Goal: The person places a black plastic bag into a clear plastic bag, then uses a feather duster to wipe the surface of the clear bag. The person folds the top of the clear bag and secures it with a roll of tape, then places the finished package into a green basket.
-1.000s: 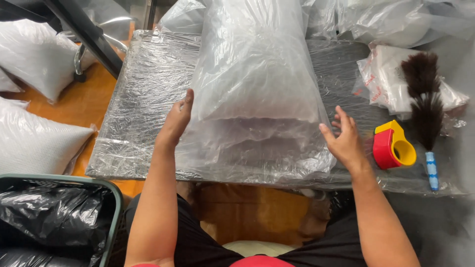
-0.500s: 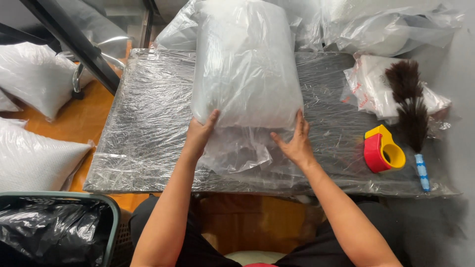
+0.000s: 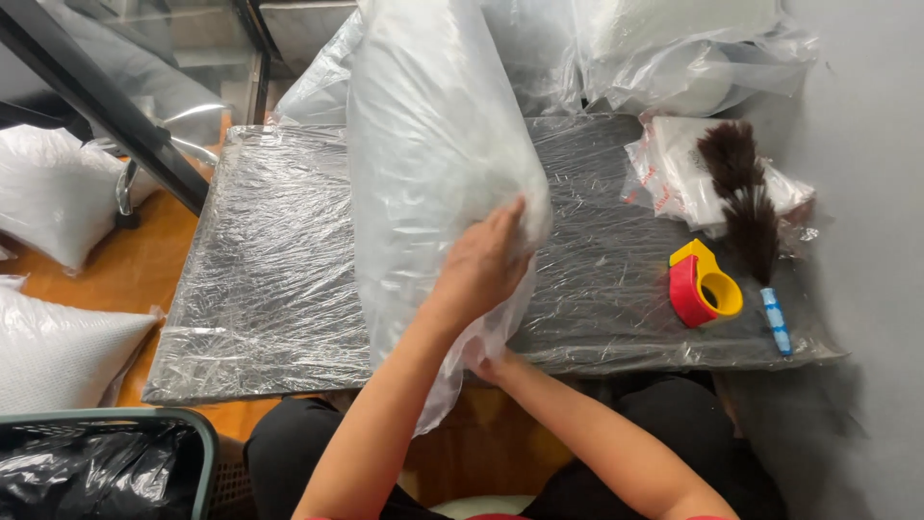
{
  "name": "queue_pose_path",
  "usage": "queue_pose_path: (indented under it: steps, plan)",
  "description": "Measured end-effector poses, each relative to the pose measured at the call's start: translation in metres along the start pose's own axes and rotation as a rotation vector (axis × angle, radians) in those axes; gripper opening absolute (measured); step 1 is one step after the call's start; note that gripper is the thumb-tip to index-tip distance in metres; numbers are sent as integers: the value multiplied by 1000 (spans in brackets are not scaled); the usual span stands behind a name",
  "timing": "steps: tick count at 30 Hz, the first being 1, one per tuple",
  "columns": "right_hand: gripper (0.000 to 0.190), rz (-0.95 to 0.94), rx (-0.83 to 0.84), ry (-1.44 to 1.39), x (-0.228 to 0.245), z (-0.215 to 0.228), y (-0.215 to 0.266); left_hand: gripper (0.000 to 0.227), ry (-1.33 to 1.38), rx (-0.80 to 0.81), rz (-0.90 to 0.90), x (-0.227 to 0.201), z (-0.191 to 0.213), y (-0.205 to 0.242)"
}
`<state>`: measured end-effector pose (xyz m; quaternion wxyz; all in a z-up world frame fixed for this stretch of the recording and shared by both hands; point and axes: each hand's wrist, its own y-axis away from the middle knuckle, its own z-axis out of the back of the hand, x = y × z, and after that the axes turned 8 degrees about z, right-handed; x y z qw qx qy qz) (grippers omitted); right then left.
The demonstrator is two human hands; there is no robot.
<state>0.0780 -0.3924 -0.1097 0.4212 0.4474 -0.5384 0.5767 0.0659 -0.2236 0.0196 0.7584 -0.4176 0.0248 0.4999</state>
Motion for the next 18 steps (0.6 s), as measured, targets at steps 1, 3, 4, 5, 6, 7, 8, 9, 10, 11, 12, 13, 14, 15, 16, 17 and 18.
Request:
queue_pose_path:
  steps: [1,3,4,5,6,7,8,9,10,11,12,13,14,15,16,17,18]
  plan:
    - [105,-32,1,-22,2,4,3,73,1,-2,-1,7,-18,10]
    - [102,-98,0,-68,5,11,7,79,-159,211,-24,21,-54,30]
    - [100,-132,-2,-92,7,15,9,79,-160,212,-26,17,-59,36]
    - [99,-169,-7,-115,8,20,16,73,-181,264,-9,12,-64,46]
    - [98,-206,-12,-138,8,25,23,67,-204,317,7,7,-70,56]
    - [97,-242,-12,-160,10,30,28,67,-201,318,9,3,-71,63]
    - [96,-278,-11,-181,12,35,34,68,-222,341,8,-2,-73,71]
    - [95,-315,-9,-204,14,40,39,69,-244,364,9,-6,-74,78]
    - [94,-352,-6,-226,17,44,45,69,-244,365,13,-21,-63,84]
    - [93,-387,-3,-253,18,45,50,67,-204,415,46,-36,-51,90]
    - [92,-422,0,-279,20,47,55,65,-163,465,78,-50,-39,96]
    - [92,-461,2,-308,21,48,61,65,-167,469,82,-66,-25,102]
    - [91,-499,4,-336,23,48,67,63,-30,427,27,-82,-11,107]
    - [91,-540,3,-363,24,48,74,61,110,386,-28,-97,3,113]
    - [91,-581,1,-390,27,49,79,61,109,393,-25,-110,13,117]
    - [90,-624,1,-411,30,50,86,58,146,368,-51,-124,21,120]
    - [90,-668,0,-431,33,47,93,55,183,342,-77,-138,31,122]
